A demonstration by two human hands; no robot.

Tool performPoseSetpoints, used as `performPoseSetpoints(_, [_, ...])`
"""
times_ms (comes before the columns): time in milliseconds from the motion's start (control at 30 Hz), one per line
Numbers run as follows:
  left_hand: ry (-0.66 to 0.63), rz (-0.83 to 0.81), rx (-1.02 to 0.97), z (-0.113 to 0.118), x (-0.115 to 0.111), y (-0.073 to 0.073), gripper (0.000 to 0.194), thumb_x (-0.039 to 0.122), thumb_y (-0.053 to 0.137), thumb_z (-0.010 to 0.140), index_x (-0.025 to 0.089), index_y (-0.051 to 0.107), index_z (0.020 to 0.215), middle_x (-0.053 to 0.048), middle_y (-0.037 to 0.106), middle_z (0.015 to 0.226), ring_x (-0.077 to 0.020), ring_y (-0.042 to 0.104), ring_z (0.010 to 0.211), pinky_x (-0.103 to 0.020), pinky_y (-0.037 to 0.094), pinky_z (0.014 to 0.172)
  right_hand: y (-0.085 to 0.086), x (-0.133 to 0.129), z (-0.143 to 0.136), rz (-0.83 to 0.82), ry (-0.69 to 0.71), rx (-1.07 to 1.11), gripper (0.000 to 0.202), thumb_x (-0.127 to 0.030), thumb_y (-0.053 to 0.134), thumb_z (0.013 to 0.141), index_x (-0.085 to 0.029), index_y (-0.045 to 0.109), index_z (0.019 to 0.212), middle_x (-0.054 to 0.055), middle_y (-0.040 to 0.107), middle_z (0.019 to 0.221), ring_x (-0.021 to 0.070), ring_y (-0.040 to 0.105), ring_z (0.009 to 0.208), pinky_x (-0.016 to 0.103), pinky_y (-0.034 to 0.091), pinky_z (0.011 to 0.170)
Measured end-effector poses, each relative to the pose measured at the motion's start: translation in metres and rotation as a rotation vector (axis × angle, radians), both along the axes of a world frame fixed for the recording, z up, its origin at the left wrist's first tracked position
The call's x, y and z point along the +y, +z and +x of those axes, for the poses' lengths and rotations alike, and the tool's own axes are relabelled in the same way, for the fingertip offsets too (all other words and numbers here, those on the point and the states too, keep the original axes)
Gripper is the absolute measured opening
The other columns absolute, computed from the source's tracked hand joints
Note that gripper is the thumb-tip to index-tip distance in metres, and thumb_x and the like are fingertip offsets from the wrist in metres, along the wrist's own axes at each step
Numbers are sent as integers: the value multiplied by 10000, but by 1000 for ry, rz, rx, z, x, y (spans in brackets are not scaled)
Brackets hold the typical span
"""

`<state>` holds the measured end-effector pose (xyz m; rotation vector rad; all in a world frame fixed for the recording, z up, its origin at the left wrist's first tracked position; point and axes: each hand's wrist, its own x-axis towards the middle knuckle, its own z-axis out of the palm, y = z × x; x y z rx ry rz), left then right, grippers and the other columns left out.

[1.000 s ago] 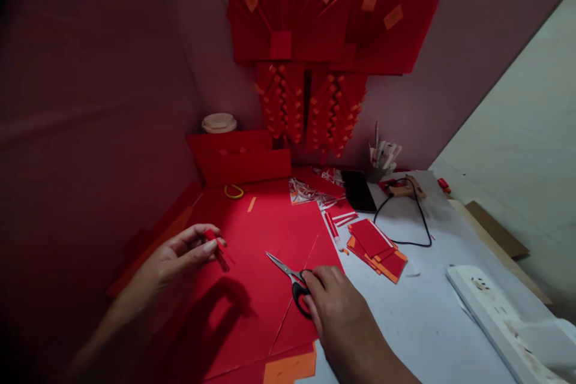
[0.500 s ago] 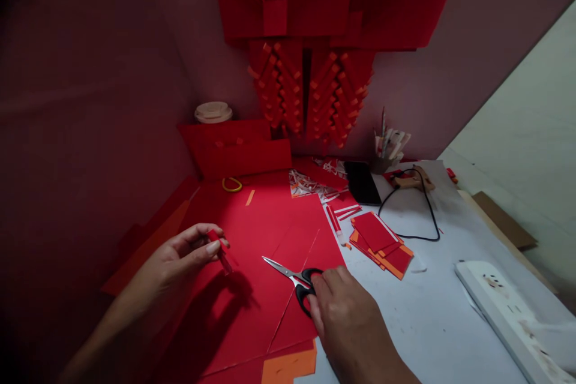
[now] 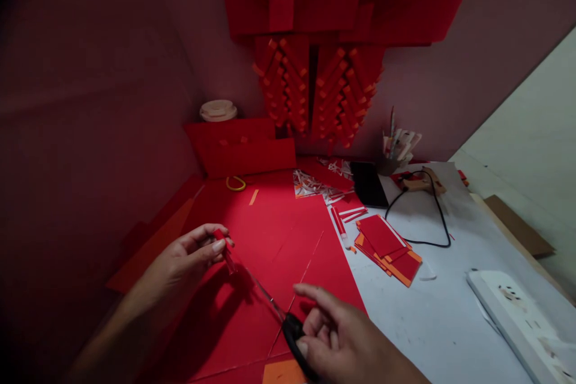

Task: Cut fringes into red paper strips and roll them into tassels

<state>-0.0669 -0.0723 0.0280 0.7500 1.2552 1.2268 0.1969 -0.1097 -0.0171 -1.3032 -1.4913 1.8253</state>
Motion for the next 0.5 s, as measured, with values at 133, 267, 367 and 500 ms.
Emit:
performPoseSetpoints(133, [-53,-34,-124,-1,-1,1,228,170,847,670,159,712,852,4,664,773,-92,588,691,-171,473,676,14,0,-4,-356,93,135,521,-326,788,717,-167,696,1204,4,610,785,121,568,660,230,409,612])
performPoseSetpoints(267, [-71,-61,-207,0,-2,4,227,144,841,680,146,723,874,-5,661,788,-86,593,684,-167,491,671,17,-1,-8,-431,69,149,478,-239,844,623,-168,755,1087,6,630,778,122,574,660,227,408,618])
performPoseSetpoints(367, [-91,-82,-240,2,-3,7,219,128,831,690,139,717,876,-11,661,790,-77,582,653,-162,489,648,12,-3,-9,-426,-7,250,444,-191,851,602,-166,746,1033,17,661,794,136,608,676,241,439,640])
performPoseSetpoints(500, [-99,-97,-261,6,-4,9,203,92,816,689,133,709,856,-5,652,784,-70,580,647,-149,483,641,5,-5,-7,-449,-60,420,496,-199,868,613,-188,687,1075,28,697,819,172,680,714,277,495,679])
